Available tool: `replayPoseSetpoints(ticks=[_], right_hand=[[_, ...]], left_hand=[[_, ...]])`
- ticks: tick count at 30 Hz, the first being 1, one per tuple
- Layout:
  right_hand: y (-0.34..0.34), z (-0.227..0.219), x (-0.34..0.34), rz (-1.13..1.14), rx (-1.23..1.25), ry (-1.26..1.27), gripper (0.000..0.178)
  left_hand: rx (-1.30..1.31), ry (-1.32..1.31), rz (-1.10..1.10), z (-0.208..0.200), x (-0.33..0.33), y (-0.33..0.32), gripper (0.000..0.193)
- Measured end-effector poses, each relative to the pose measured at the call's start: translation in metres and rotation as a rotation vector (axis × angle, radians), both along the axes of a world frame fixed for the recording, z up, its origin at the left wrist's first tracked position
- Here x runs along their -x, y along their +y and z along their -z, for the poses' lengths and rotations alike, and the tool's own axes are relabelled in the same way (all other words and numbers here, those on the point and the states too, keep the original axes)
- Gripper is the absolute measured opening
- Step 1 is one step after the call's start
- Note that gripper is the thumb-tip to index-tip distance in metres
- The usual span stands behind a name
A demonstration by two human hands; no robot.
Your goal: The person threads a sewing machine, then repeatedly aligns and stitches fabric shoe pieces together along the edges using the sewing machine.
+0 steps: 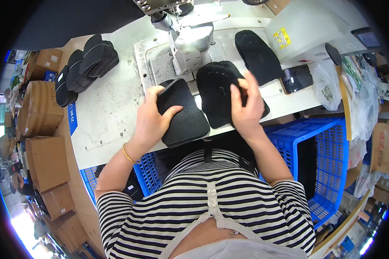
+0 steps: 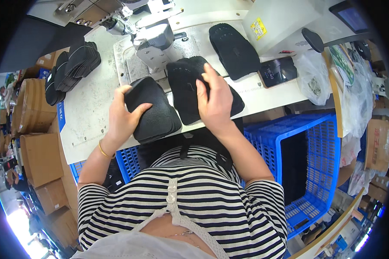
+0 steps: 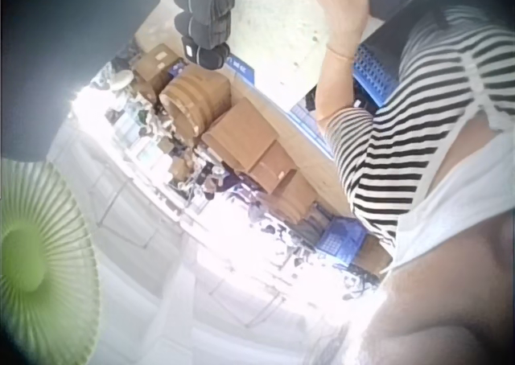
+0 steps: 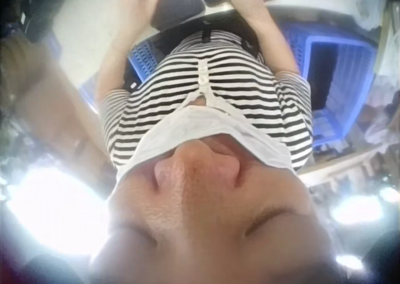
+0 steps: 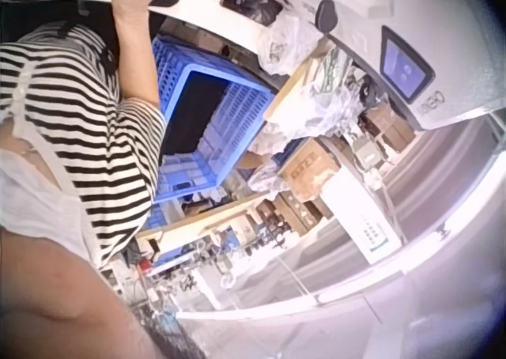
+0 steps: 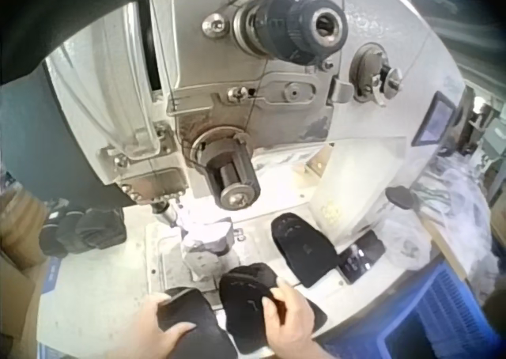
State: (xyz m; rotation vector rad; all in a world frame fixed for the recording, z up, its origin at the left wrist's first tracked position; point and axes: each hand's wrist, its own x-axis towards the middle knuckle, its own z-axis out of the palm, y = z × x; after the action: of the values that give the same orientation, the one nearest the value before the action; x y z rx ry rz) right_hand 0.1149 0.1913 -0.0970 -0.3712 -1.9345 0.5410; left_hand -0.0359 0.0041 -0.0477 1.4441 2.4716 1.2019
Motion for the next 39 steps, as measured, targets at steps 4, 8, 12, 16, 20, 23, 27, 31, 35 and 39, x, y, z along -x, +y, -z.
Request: replayPoseSetpoints(ticks=[4,8,12,16,20,23,27,31,35,39], right_hand=[[0.013,-0.051,0.0,-0.278,0.303,0.258,0.044],[0.001,-0.085,0.022,-0.684,0.428,-0.05,0.032],[-0.01,-0.087,0.024,-0.799,0.59,-0.092,0.013],[-0.022,-0.073,0.002,-0.68,0.568,-0.128,0.011],[-0.028,-0.074,-0.009,-0.689,0.736,-0.15,0.007],[-0.029,-0.077,-0.007,-0.661,0.741,-0.104,0.008],[-0.03,-0.079,-0.005,-0.68,0.747,-0.092,0.009],[-0.034,-0.084,0.0,-0.676,0.955,-0.056,0.009],[-0.024,-0.092,0.009,-0.739,1.127,-0.132,0.008],[-0.009,-0.099,0.03,-0.828,1.144,-0.271,0.02]], left_hand=[[-0.367,-1.286,-0.097,-0.049,0.015,0.001,0.033],[-0.445,-1.246,0.062,-0.07,-0.016,0.012,0.029],[-0.645,-1.066,-0.028,-0.062,-0.017,0.013,0.024],[-0.841,-1.033,-0.087,-0.051,-0.009,0.01,0.023],[-0.816,-1.064,-0.052,-0.052,-0.004,0.006,0.023],[-0.765,-1.102,0.033,-0.052,0.002,0.004,0.024],[-0.725,-1.097,0.016,-0.053,0.008,0.004,0.027],[-0.702,-1.04,-0.022,-0.069,0.011,0.016,0.029],[-0.654,-0.948,-0.018,-0.08,0.031,0.031,0.03],[-0.503,-0.914,0.049,-0.091,0.071,0.051,0.026]])
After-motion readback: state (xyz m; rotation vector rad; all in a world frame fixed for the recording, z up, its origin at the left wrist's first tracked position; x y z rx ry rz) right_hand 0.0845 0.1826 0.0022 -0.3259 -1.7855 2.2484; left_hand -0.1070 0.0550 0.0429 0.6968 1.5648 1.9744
